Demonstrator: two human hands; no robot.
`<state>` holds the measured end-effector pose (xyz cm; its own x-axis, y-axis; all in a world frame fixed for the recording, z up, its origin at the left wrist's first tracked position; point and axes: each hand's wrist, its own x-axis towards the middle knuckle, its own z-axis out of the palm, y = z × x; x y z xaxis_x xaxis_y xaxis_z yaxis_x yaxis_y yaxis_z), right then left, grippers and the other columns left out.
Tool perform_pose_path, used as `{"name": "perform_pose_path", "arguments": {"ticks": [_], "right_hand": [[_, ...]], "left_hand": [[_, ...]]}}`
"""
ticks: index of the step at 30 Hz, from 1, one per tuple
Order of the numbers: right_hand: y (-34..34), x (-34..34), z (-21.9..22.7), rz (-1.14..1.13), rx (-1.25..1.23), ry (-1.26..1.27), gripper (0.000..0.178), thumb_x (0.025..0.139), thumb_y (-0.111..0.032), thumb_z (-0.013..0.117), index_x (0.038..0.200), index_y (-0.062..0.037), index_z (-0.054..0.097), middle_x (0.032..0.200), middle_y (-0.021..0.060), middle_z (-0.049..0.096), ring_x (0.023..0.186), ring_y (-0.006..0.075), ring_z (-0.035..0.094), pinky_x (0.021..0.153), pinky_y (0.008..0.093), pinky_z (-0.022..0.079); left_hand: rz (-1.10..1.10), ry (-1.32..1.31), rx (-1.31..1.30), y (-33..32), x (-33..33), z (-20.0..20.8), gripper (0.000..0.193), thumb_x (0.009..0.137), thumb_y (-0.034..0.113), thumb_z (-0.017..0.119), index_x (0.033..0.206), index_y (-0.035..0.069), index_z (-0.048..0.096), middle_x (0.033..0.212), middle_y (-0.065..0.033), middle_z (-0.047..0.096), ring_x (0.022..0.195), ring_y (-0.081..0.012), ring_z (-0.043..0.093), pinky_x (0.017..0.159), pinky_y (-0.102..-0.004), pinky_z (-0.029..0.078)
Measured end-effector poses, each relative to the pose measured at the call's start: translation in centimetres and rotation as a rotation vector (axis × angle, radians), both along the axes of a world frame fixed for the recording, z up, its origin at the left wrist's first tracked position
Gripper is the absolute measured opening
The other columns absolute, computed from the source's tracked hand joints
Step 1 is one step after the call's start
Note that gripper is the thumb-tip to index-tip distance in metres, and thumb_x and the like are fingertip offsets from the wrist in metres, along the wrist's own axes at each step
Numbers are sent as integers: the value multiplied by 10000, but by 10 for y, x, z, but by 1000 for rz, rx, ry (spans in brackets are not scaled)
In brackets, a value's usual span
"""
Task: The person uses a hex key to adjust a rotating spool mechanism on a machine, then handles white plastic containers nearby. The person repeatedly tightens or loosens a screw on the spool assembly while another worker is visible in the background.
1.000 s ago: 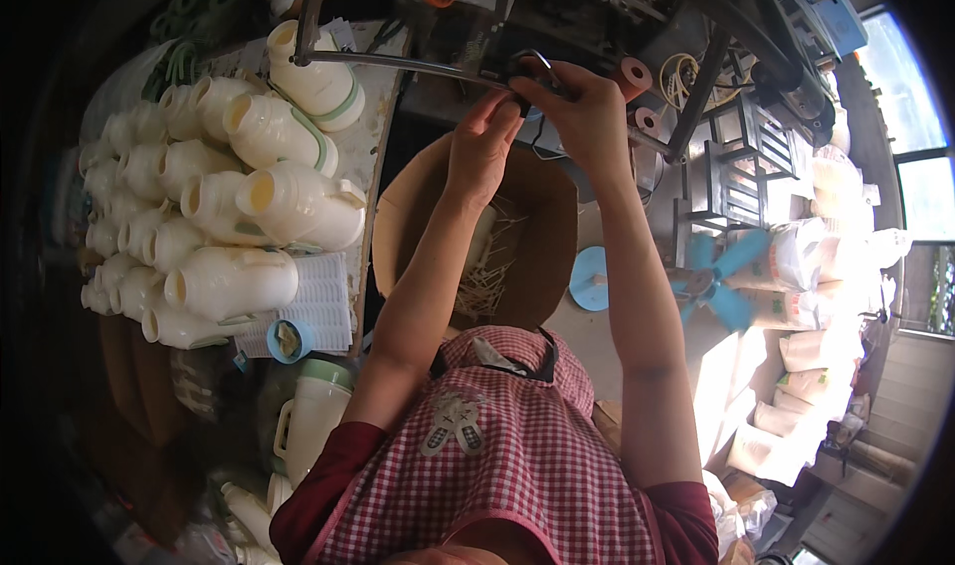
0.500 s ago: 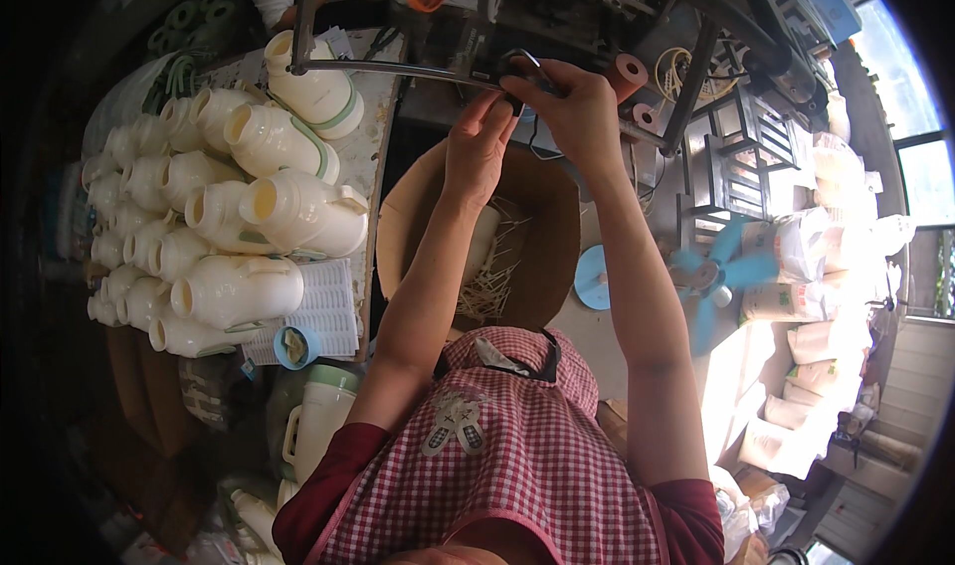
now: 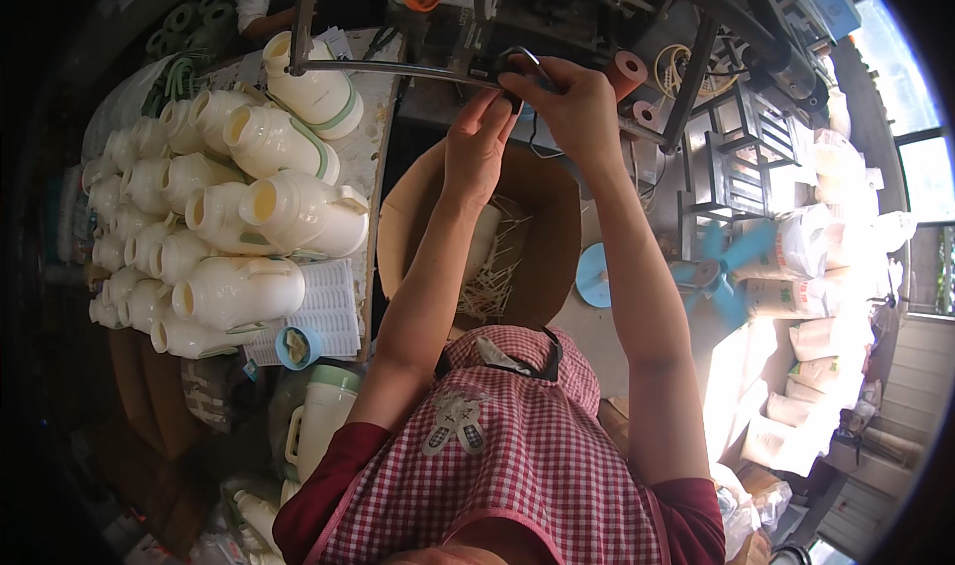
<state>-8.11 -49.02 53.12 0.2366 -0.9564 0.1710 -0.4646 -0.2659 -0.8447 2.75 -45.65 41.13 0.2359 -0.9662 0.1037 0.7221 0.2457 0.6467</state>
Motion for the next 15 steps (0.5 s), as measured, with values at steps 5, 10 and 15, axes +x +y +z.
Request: {"name": "perform_pose_path", "arguments": {"ticks": [5, 10, 15], "right_hand": [[-2, -1, 3, 2, 41, 43, 324, 852, -230, 829, 1116, -47, 787, 823, 23, 747, 737, 47, 600, 689, 243, 486], [-4, -2, -6, 22, -40, -19, 324, 851, -241, 831, 1114, -56, 790, 793, 6, 726, 691, 39, 553, 636, 238, 456], [-2, -1, -5, -16, -9, 50, 332, 842, -237, 837, 1117, -58, 789, 807, 18, 735, 697, 44, 571, 648, 245, 471]], "left_hand": [[-7, -3, 6, 0, 1, 0, 446, 955, 175, 753, 1362, 34, 637, 1238, 14, 649, 1110, -58, 561, 997, -233, 422], [-28, 33, 9, -1, 2, -1, 448, 962, 157, 744, 1376, 34, 627, 1249, 9, 652, 1130, -63, 563, 1016, -240, 425], [-38, 28, -17, -2, 3, -5, 455, 967, 152, 739, 1388, 31, 616, 1264, 1, 652, 1142, -68, 567, 1030, -245, 422]]}}
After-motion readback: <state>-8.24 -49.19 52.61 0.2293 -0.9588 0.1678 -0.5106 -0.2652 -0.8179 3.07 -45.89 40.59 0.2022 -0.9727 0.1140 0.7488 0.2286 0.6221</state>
